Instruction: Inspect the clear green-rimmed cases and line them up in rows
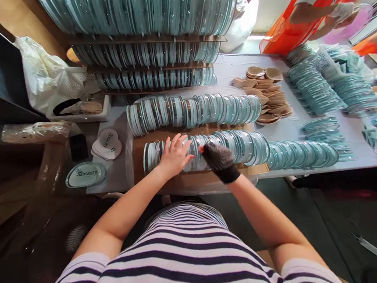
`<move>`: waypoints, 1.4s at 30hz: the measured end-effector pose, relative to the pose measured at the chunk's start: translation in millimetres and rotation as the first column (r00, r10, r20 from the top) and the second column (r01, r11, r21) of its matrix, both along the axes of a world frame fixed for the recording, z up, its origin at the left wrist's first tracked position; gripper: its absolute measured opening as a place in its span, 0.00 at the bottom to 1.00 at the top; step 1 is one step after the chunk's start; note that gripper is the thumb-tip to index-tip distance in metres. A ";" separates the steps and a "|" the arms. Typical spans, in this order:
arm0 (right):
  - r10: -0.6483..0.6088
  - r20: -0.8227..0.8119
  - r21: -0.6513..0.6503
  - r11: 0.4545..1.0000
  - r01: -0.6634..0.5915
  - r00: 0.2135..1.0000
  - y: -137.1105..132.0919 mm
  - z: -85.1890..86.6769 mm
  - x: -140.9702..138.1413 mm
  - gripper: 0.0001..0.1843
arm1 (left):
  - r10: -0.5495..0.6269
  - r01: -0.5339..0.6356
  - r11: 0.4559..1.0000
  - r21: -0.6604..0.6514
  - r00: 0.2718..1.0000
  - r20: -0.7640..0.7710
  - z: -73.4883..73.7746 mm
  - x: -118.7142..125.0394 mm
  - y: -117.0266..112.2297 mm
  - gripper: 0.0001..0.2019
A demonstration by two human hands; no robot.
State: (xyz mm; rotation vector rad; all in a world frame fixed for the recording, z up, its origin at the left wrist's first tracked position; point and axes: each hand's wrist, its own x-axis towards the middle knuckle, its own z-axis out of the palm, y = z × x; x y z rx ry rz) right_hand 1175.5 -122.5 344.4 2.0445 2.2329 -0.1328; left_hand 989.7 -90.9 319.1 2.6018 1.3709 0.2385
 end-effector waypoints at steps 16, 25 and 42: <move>0.222 -0.076 -0.257 0.938 -0.234 0.972 39.8 11.8 24.3 0.20 | -0.061 0.053 0.993 -0.103 0.996 -0.071 0.2 26.5 3.7 0.30; 0.038 -0.148 -0.310 0.947 -0.083 0.988 -72.8 -62.7 5.3 0.20 | -0.059 0.051 0.994 -0.099 0.995 -0.078 2.3 22.8 0.7 0.30; 0.416 0.001 -0.511 0.782 -0.357 0.909 139.9 20.8 59.4 0.19 | -0.120 0.108 0.988 -0.115 0.988 -0.099 2.0 87.5 1.8 0.33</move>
